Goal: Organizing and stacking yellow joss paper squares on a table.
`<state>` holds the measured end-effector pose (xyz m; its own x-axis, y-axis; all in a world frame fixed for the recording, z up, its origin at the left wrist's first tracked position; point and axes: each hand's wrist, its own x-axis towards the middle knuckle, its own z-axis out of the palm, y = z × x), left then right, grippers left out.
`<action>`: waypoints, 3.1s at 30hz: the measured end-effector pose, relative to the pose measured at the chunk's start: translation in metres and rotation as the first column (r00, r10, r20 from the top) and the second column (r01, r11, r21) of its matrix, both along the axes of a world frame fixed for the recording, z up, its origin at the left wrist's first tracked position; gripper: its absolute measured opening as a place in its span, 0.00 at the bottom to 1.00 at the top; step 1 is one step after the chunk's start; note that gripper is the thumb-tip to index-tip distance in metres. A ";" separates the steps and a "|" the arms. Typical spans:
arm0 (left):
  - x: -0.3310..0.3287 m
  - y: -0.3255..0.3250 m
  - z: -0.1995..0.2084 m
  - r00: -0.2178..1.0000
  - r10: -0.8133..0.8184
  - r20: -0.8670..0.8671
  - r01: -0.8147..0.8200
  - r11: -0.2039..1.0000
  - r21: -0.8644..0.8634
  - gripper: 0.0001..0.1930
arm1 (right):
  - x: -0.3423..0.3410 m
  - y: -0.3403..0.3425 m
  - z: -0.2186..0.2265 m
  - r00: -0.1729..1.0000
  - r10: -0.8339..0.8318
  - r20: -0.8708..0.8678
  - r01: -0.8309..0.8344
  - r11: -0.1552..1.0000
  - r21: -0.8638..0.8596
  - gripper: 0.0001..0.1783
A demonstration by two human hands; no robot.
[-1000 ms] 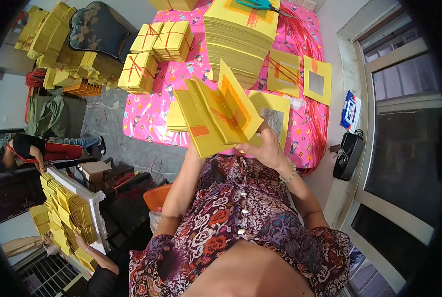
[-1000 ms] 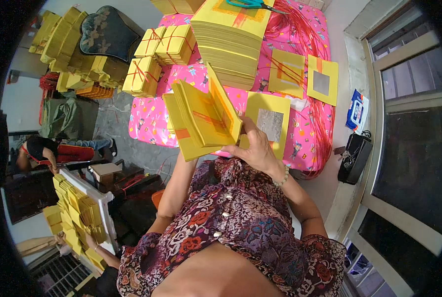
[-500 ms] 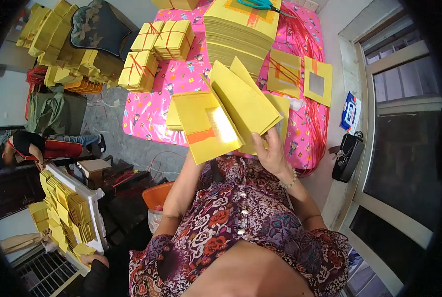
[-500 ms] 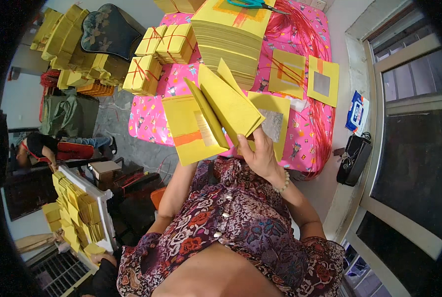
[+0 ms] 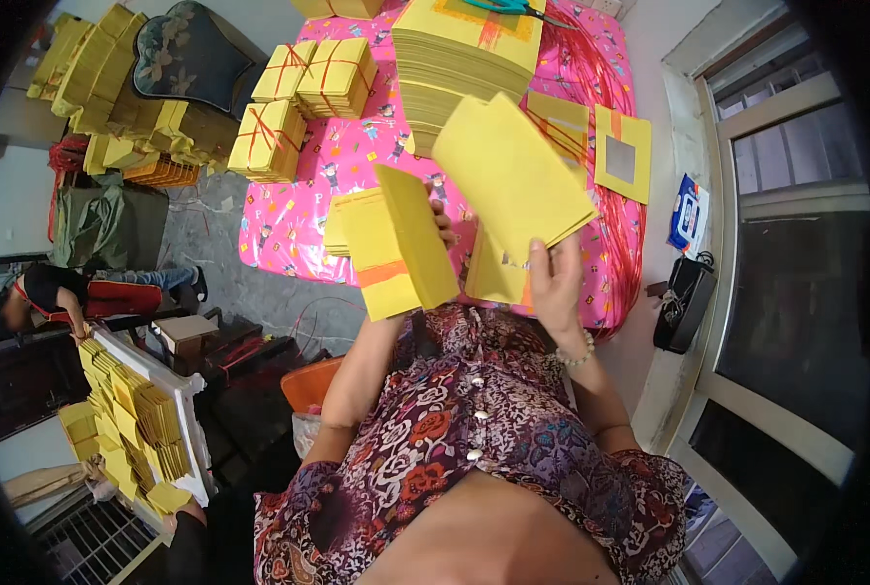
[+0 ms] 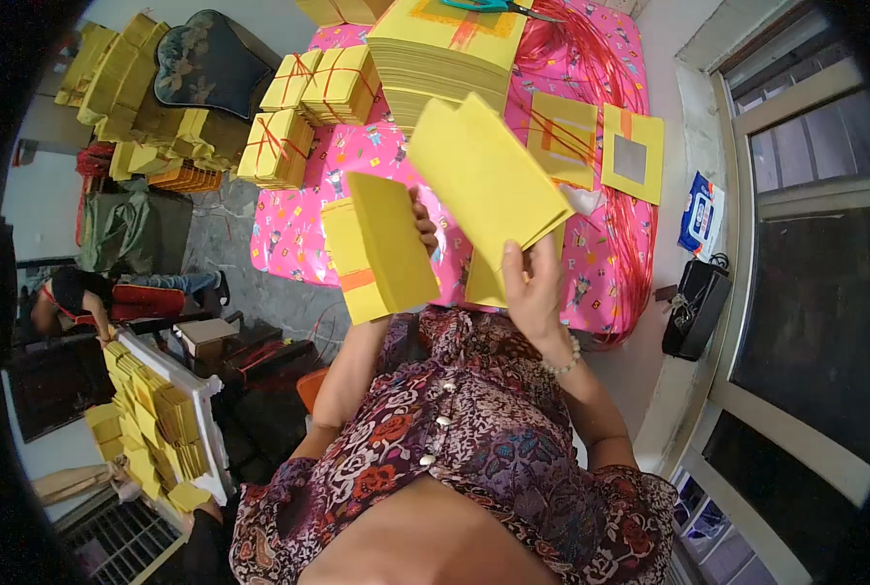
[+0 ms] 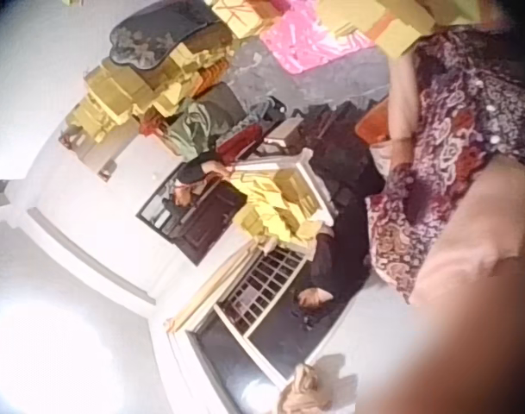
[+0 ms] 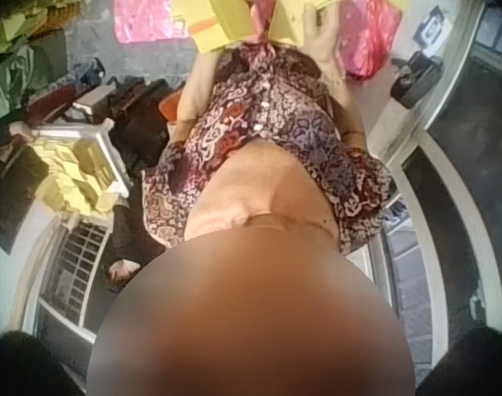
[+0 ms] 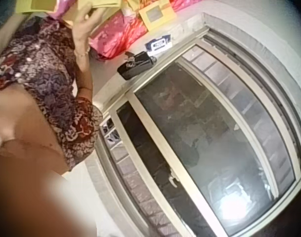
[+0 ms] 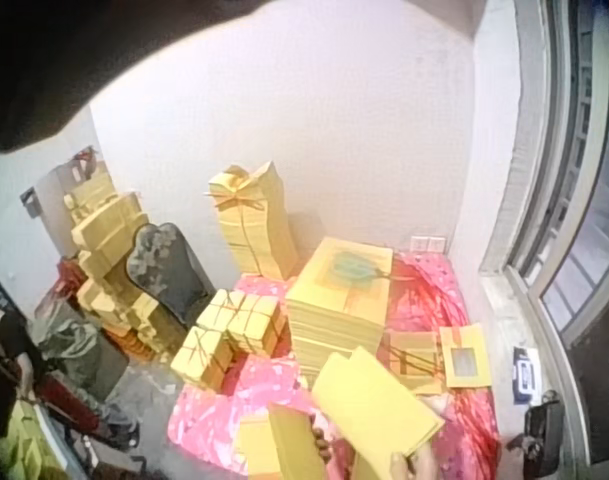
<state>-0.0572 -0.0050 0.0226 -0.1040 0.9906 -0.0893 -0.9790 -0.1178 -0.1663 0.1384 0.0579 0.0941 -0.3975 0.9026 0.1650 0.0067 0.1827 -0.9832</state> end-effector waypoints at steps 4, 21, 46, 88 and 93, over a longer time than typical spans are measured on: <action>-0.028 -0.015 -0.002 0.989 -0.016 0.147 0.011 0.999 0.035 0.21 | 0.017 0.024 -0.005 0.994 -0.095 -0.050 0.098 0.993 0.061 0.17; -0.077 -0.051 -0.041 0.971 0.166 0.169 -0.179 0.982 0.062 0.16 | 0.062 0.047 -0.135 0.961 0.081 0.264 0.103 0.782 -0.615 0.20; -0.026 -0.003 -0.022 0.979 0.002 0.204 -0.004 1.000 0.006 0.17 | 0.023 0.016 -0.032 0.883 -0.239 0.404 0.155 0.961 0.230 0.23; 0.015 0.001 0.016 0.967 -0.112 0.228 0.096 0.992 0.079 0.18 | -0.020 -0.015 0.007 0.922 0.351 -0.164 -0.379 0.906 -0.188 0.17; 0.020 0.004 0.012 0.972 -0.093 0.216 0.073 0.992 0.103 0.20 | -0.018 -0.015 0.003 0.907 0.358 -0.220 -0.406 0.883 -0.237 0.17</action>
<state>-0.0372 -0.0009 0.0342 -0.0092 0.9999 -0.0076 -0.9227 -0.0114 -0.3854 0.1200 0.0426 0.0973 -0.7088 0.7048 0.0297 -0.1759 -0.1358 -0.9750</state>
